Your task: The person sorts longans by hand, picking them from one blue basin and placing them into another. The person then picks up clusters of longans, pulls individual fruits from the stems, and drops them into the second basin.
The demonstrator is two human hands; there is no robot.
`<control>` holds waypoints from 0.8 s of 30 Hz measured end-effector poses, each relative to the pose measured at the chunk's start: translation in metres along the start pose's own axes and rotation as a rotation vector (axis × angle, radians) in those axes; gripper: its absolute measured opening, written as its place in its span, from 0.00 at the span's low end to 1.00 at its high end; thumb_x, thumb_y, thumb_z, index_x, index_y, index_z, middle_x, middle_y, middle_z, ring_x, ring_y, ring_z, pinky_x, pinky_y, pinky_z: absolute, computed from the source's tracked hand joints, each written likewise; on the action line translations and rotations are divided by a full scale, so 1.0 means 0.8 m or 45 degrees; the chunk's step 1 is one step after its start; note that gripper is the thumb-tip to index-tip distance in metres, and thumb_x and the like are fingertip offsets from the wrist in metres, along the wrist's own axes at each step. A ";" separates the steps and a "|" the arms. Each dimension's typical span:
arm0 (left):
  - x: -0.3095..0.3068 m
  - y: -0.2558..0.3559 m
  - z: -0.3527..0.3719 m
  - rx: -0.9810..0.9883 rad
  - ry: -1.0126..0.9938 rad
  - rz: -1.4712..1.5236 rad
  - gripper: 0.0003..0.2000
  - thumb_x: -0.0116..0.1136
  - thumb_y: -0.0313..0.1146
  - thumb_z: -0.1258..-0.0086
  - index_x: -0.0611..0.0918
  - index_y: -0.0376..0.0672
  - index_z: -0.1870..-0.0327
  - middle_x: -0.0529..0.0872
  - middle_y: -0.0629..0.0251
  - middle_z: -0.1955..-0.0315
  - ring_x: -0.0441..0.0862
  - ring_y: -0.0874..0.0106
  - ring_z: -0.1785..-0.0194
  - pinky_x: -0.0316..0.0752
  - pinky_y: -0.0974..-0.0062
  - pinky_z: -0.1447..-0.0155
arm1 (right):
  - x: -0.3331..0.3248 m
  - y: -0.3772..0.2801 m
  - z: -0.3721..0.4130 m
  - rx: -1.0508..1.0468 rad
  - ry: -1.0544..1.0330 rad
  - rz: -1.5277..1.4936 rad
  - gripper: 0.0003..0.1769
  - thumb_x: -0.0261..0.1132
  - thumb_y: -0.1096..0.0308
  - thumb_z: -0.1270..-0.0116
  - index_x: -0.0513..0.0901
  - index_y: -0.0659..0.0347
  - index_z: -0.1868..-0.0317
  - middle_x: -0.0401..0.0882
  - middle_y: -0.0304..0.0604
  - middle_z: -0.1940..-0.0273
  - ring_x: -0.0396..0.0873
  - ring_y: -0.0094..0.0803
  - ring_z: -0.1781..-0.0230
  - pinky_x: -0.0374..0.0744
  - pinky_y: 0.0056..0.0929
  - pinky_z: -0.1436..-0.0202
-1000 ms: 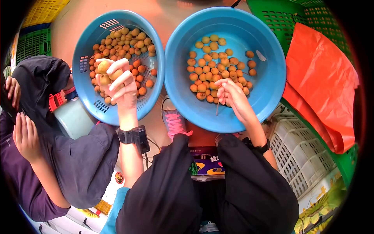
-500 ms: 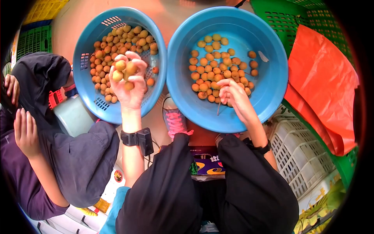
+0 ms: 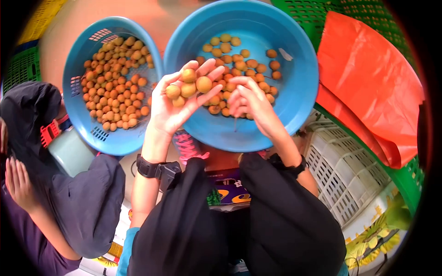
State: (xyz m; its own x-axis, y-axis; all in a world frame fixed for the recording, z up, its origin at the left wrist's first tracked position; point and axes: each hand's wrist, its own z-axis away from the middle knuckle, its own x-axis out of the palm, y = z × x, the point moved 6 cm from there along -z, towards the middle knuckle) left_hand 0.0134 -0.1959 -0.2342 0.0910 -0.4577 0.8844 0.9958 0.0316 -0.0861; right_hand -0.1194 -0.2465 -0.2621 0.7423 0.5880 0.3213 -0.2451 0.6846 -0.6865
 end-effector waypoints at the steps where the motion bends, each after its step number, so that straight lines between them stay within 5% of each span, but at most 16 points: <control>1: -0.005 -0.009 -0.005 -0.024 0.036 -0.007 0.15 0.38 0.33 0.36 0.70 0.34 0.53 0.63 0.49 0.43 0.56 0.54 0.37 0.55 0.53 0.36 | 0.004 -0.003 -0.001 -0.022 -0.028 -0.017 0.17 0.45 0.59 0.33 0.65 0.60 0.49 0.72 0.39 0.69 0.74 0.25 0.72 0.73 0.20 0.70; 6: -0.020 -0.037 -0.018 -0.206 0.151 -0.185 0.17 0.39 0.34 0.36 0.68 0.34 0.50 0.64 0.50 0.43 0.61 0.56 0.39 0.62 0.54 0.40 | 0.016 0.008 -0.014 0.066 -0.152 -0.369 0.18 0.42 0.55 0.33 0.65 0.57 0.51 0.73 0.40 0.62 0.73 0.23 0.70 0.71 0.19 0.72; 14: -0.019 -0.024 -0.015 -0.168 0.116 -0.306 0.18 0.39 0.34 0.36 0.68 0.32 0.50 0.62 0.48 0.42 0.61 0.55 0.39 0.63 0.54 0.41 | -0.001 0.014 -0.019 0.108 -0.296 -0.665 0.17 0.44 0.55 0.34 0.70 0.58 0.57 0.72 0.37 0.69 0.70 0.21 0.73 0.69 0.20 0.73; 18: -0.022 -0.017 -0.014 -0.117 0.116 -0.194 0.18 0.37 0.33 0.37 0.66 0.33 0.48 0.58 0.50 0.39 0.54 0.52 0.36 0.59 0.55 0.38 | -0.016 0.015 -0.023 0.009 -0.085 -0.277 0.16 0.45 0.59 0.34 0.72 0.60 0.55 0.73 0.38 0.67 0.73 0.22 0.70 0.71 0.20 0.70; 20: -0.025 -0.015 -0.014 -0.128 0.104 -0.250 0.21 0.35 0.33 0.37 0.63 0.33 0.44 0.57 0.51 0.39 0.54 0.53 0.36 0.58 0.57 0.37 | -0.016 0.011 -0.023 -0.084 0.029 0.225 0.19 0.44 0.59 0.35 0.71 0.60 0.49 0.73 0.38 0.60 0.72 0.23 0.65 0.71 0.21 0.62; 24: -0.034 -0.015 -0.016 -0.137 0.149 -0.348 0.23 0.34 0.33 0.36 0.59 0.35 0.40 0.57 0.53 0.38 0.55 0.55 0.36 0.56 0.60 0.36 | -0.013 0.016 -0.020 0.027 -0.094 0.330 0.21 0.47 0.60 0.35 0.69 0.59 0.45 0.72 0.40 0.55 0.74 0.26 0.57 0.72 0.24 0.56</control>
State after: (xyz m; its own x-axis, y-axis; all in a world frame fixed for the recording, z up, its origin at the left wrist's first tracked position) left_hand -0.0013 -0.1951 -0.2633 -0.1879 -0.5356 0.8233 0.9757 -0.1977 0.0941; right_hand -0.1198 -0.2508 -0.2847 0.6061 0.7739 0.1837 -0.4347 0.5157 -0.7383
